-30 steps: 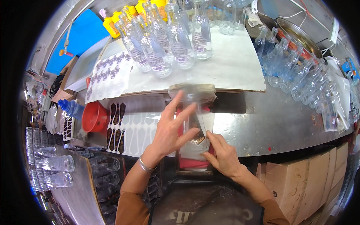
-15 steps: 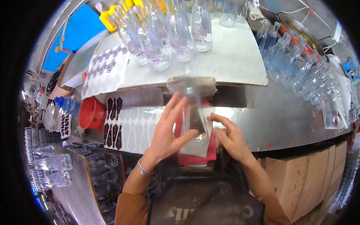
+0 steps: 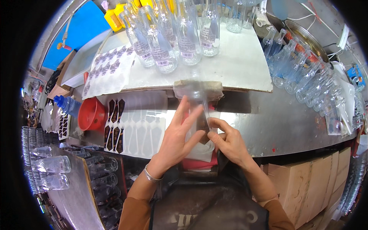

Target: The person repeatedly picks clear plastic bottles from a table, places each on a red pad, applies a label to the bottle, smooths it with a black card, and sets the labeled bottle aside. The process is repeated for multiple bottles.

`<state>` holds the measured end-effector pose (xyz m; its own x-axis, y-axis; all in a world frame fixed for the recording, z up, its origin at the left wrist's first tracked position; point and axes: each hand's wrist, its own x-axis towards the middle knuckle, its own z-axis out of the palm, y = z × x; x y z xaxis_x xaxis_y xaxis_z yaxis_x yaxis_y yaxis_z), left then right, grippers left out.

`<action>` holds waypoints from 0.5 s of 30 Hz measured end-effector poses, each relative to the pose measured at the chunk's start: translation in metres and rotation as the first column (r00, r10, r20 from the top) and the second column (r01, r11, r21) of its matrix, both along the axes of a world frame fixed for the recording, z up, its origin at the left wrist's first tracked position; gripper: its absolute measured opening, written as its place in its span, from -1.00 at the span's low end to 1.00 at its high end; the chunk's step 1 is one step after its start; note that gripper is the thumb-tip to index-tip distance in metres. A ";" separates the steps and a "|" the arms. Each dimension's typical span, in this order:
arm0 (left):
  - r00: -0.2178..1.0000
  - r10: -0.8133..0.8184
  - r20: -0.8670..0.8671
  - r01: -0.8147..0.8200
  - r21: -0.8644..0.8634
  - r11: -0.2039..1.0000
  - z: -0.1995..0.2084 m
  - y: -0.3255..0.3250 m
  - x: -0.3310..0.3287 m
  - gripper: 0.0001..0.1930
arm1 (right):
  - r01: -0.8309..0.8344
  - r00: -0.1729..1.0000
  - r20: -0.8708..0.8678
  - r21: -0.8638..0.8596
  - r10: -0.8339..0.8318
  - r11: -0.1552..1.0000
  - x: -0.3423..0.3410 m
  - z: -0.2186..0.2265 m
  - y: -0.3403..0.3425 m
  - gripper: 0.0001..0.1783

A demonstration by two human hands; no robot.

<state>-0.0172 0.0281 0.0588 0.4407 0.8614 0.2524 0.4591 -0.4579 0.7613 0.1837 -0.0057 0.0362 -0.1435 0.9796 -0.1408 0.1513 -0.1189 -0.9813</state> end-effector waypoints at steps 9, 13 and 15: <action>1.000 0.006 0.009 -0.006 0.004 1.000 -0.008 0.013 0.000 -0.38 | 0.058 0.988 0.135 0.086 -0.070 0.995 -0.008 0.002 0.004 -0.43; 1.000 0.004 0.002 -0.004 0.006 1.000 -0.007 0.012 -0.001 -0.37 | 0.037 0.984 0.167 0.152 -0.063 0.988 -0.008 0.000 0.002 -0.46; 1.000 0.004 0.001 -0.004 0.002 1.000 -0.007 0.012 -0.001 -0.36 | 0.042 0.985 0.161 0.138 -0.065 0.990 -0.008 -0.001 0.002 -0.46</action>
